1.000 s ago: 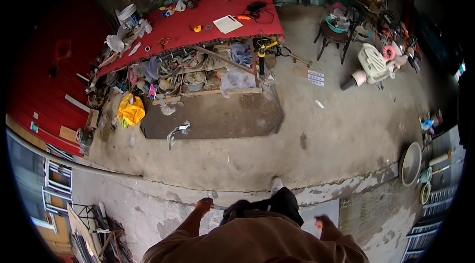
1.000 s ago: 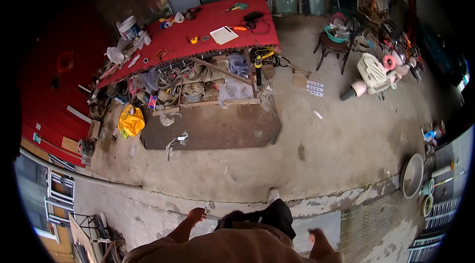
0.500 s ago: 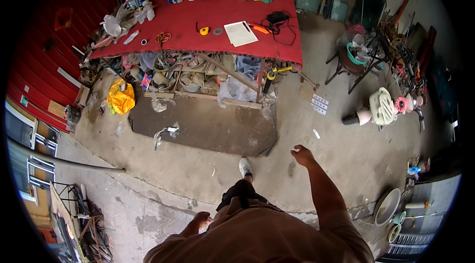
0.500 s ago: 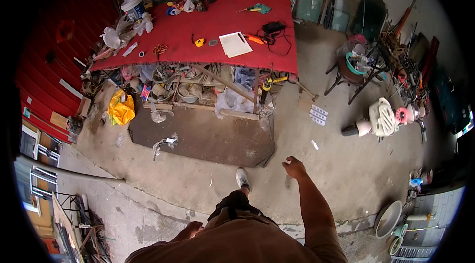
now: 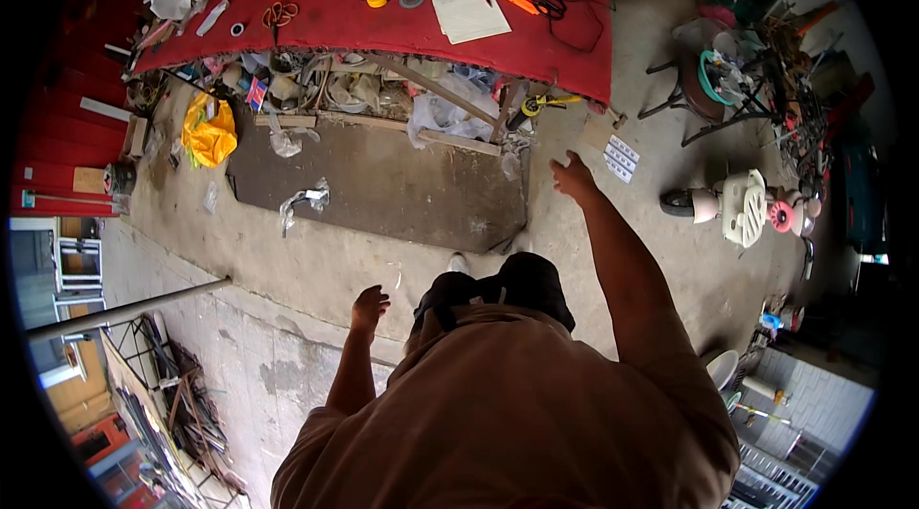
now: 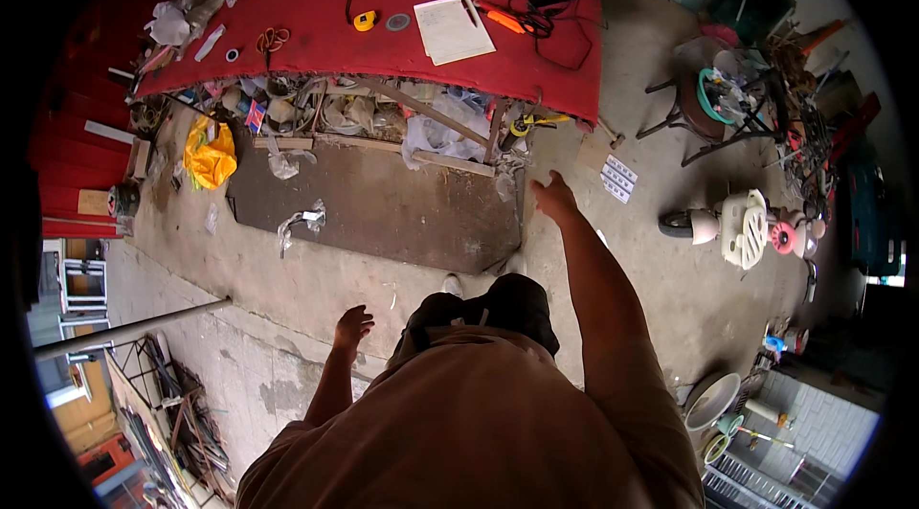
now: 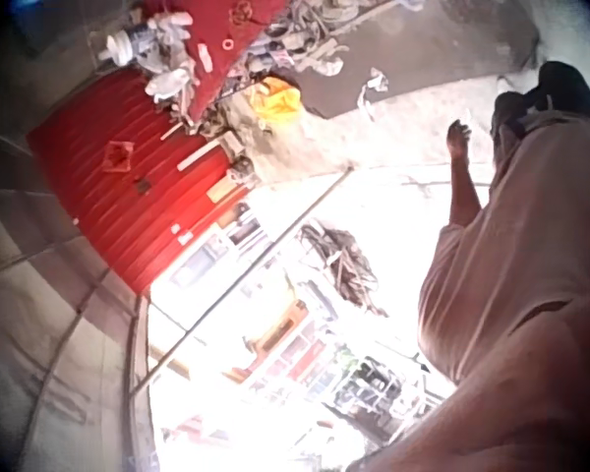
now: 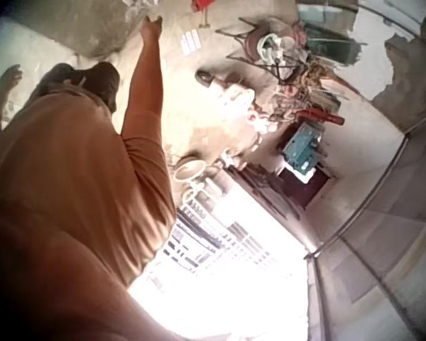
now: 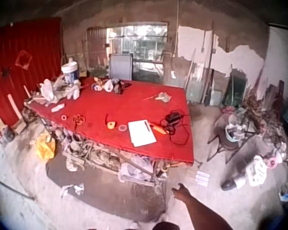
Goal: The person uncoils a roll of black rubber weatherstripping by hand and then applies a bead of sealant from a caulking gun onto the channel of a metal window frame.
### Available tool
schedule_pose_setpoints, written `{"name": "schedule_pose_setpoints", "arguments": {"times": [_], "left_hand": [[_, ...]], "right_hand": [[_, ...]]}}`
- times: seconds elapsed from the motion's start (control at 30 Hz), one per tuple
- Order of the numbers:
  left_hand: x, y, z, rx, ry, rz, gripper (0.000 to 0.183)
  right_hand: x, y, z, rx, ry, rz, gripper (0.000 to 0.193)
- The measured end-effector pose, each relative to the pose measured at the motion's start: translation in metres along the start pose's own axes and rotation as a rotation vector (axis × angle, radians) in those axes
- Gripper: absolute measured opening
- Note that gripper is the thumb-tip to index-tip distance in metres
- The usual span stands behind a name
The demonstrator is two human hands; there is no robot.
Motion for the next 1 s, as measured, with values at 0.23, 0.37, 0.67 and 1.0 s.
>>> {"name": "schedule_pose_setpoints", "arguments": {"times": [0.23,0.37,0.67,1.0], "left_hand": [[0.016,0.059,-0.113,0.318,0.173,0.384,0.044],[-0.058,0.130,-0.179,0.552,0.329,0.452,0.044],[-0.231,0.133,-0.184,0.523,0.249,0.219,0.047],[-0.245,0.108,-0.103,0.173,0.595,0.341,0.043]], "right_hand": [[-0.007,-0.149,-0.037,-0.151,-0.441,0.073,0.073],[-0.019,-0.198,-0.023,-0.146,-0.539,-0.053,0.051],[-0.005,-0.292,0.047,0.119,-0.089,0.080,0.050],[-0.020,-0.141,-0.033,0.491,0.245,-0.158,0.035]]}}
Point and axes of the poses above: each hand's wrist, its own y-axis away from the middle knuckle, its own x-axis out of the back of the hand, z = x × y, the point moved 5 cm from there along -y, towards the middle knuckle, and after that the axes turned 6 degrees about x, right-handed, at the moved point
